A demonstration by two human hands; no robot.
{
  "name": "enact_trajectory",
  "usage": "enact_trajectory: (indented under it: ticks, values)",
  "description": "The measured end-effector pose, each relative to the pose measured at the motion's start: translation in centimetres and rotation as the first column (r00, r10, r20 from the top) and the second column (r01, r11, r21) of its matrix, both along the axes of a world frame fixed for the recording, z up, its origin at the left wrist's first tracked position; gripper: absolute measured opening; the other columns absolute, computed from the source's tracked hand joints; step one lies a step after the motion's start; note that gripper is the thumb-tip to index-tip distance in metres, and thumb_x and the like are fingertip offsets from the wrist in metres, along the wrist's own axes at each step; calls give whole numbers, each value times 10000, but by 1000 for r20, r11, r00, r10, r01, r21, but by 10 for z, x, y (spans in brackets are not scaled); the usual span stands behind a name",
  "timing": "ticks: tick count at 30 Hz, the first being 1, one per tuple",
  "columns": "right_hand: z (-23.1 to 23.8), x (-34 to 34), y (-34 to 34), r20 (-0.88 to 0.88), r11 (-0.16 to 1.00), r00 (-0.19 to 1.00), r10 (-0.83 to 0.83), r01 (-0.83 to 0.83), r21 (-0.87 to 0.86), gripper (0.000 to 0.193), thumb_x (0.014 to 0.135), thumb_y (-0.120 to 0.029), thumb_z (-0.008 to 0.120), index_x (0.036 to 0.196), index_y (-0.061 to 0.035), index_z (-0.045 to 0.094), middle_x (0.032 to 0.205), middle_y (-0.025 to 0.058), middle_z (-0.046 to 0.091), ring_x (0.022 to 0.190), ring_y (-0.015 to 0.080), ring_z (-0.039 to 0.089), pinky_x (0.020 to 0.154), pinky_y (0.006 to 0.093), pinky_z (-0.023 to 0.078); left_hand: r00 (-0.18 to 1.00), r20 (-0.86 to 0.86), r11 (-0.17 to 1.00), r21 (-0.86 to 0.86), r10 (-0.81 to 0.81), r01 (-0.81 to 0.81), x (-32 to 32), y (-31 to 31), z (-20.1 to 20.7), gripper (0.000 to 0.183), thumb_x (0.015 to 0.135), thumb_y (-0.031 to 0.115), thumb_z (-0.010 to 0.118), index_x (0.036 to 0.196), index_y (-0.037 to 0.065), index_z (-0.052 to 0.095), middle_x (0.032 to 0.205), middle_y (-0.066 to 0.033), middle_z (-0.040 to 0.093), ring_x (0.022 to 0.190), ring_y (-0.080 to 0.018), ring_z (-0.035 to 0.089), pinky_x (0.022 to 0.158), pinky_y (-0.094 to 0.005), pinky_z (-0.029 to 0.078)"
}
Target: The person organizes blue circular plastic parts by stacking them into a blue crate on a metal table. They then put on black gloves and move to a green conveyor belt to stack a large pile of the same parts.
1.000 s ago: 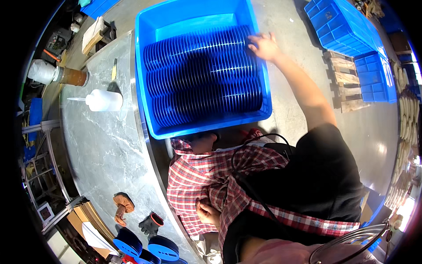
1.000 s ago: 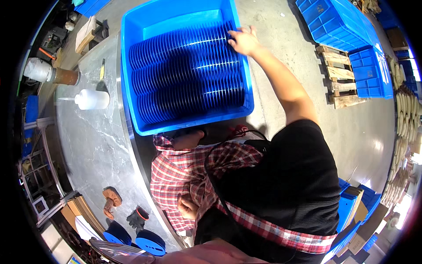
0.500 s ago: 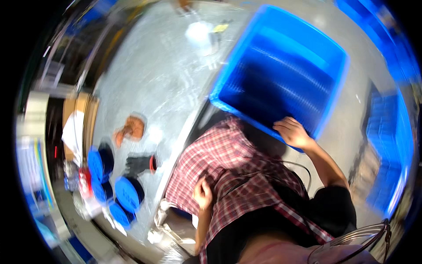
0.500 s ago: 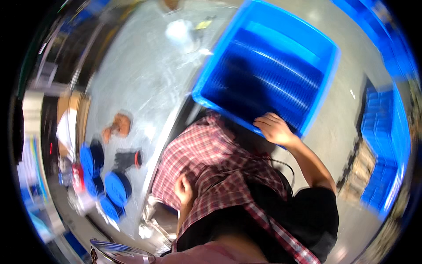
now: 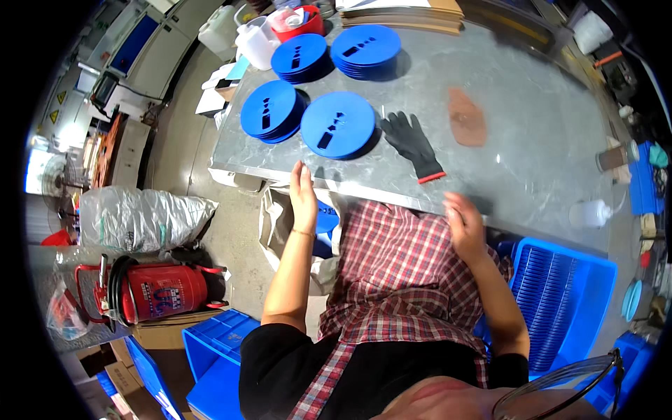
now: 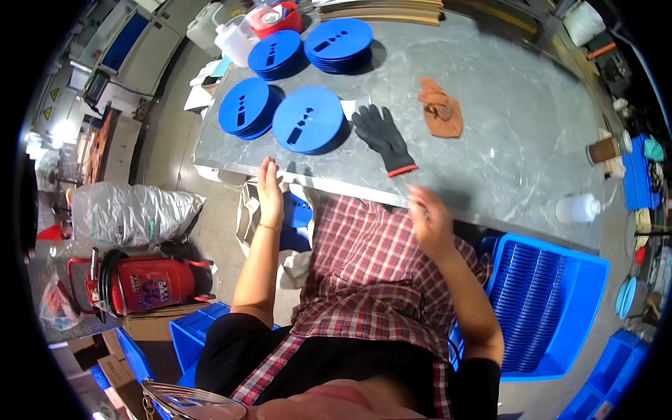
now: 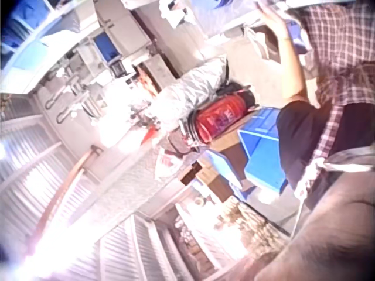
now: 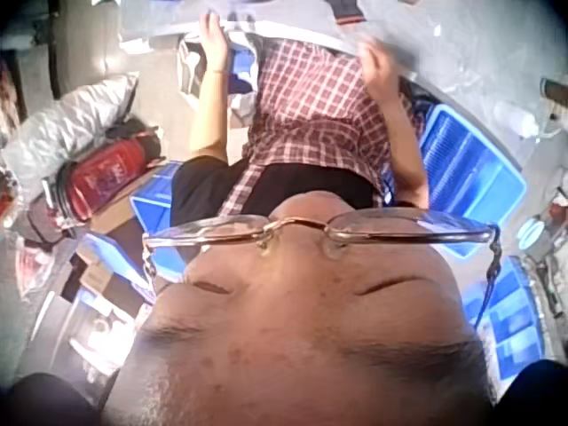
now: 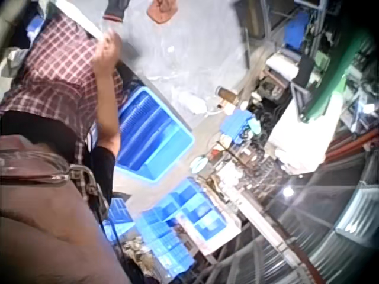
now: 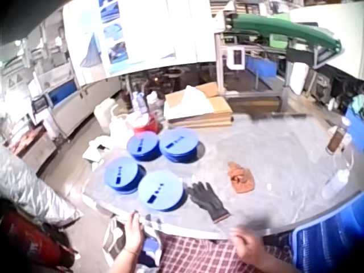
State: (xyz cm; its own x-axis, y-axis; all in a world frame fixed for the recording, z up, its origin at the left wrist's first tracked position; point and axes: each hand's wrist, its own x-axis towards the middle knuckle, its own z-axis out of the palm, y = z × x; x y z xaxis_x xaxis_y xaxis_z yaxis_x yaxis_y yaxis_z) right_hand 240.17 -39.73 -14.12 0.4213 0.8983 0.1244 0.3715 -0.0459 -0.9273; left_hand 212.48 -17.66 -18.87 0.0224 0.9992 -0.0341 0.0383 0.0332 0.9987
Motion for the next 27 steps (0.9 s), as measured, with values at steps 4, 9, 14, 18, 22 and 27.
enact_trajectory:
  ticks: [4,9,14,18,22,27]
  values:
    - [-23,-41,131,-475,990,879,50,-107,-94,513,982,-300,475,1377,7,363,1322,138,460,1181,223,480,961,333,410,999,1,995,-98,32,-32,0,71,-24,531,968,410,461,1320,13,470,1210,-123,547,1059,-185,525,878,-301,433]
    - [-60,-64,243,-637,970,744,-199,55,-238,619,990,-406,395,1432,10,274,1475,153,306,1364,264,288,1099,386,268,991,-130,999,-38,28,-33,22,125,-49,529,983,432,411,1157,-35,590,1057,-139,621,947,-173,548,854,-303,436]
    - [-60,-82,278,-708,934,643,-291,351,-65,487,1013,-288,360,1375,38,360,1384,159,428,1279,242,406,1072,340,302,975,-198,989,130,97,-72,47,106,-36,487,996,330,361,1209,-76,528,1087,-302,601,1029,-422,576,915,-441,419]
    - [-23,-105,283,-756,920,641,-131,364,149,435,1012,-232,362,1342,47,406,1327,158,484,1215,228,472,1033,331,357,949,-189,932,313,251,-184,34,92,5,440,1005,273,360,1248,-63,506,1136,-260,575,1056,-321,535,944,-395,394]
    - [7,-143,349,-535,958,843,-58,198,207,492,992,-295,426,1336,57,429,1366,186,473,1285,243,422,1069,326,302,981,-22,926,336,192,-173,-36,156,44,411,1012,292,381,1011,-68,579,865,-91,594,796,-149,526,730,-291,428]
    - [-6,-182,426,-301,994,948,-103,105,-11,487,954,-258,446,1322,61,435,1330,254,478,1256,355,450,1056,376,333,979,-134,982,134,151,-133,-96,239,35,374,990,318,444,795,32,586,647,49,440,570,-50,361,513,-214,290]
